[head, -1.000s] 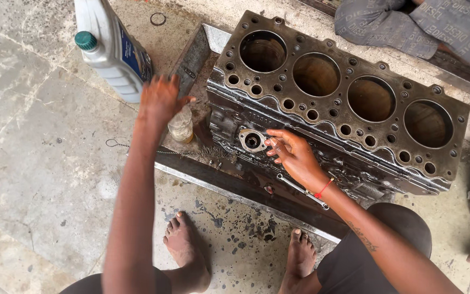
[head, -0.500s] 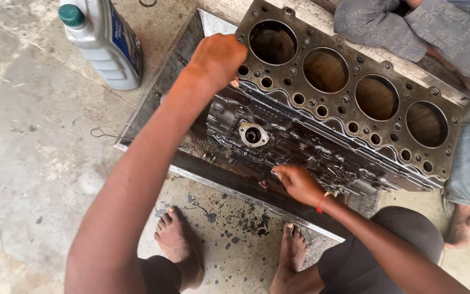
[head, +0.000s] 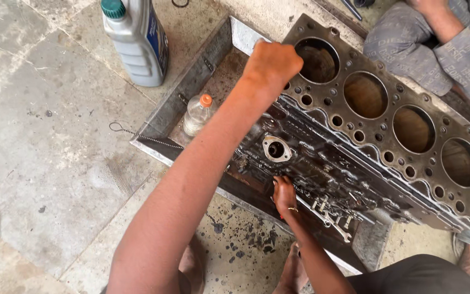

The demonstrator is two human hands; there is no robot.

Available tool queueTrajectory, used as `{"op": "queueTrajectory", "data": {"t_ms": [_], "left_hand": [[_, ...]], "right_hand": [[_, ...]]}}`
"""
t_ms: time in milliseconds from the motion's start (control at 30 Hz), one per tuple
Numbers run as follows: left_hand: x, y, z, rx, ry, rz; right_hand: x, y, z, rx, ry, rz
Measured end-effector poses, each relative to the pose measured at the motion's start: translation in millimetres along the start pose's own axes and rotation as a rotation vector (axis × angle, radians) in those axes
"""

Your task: The person works on an engine block by cleaning or applying fluid from a bottle and tightening bolts with a wrench.

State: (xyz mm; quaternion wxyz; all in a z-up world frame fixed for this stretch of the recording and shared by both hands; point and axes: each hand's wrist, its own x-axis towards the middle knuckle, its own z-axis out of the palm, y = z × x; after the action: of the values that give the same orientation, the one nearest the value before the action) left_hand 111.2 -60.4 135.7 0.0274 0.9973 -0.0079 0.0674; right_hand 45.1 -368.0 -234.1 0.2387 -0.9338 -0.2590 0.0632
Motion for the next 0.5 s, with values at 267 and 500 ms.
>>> {"op": "queueTrajectory", "data": {"t_ms": [267,500], "left_hand": [[-5.4,7.3,-13.1,0.044,-0.059,-0.010],[-12.9,0.0,-12.7,-0.016,-0.048,-0.012]], "right_hand": [[18.2,-11.4,62.2,-0.205,-0.051,0.372],[28.2,-26.3,10.8,0.852,0.022,0.351]]}}
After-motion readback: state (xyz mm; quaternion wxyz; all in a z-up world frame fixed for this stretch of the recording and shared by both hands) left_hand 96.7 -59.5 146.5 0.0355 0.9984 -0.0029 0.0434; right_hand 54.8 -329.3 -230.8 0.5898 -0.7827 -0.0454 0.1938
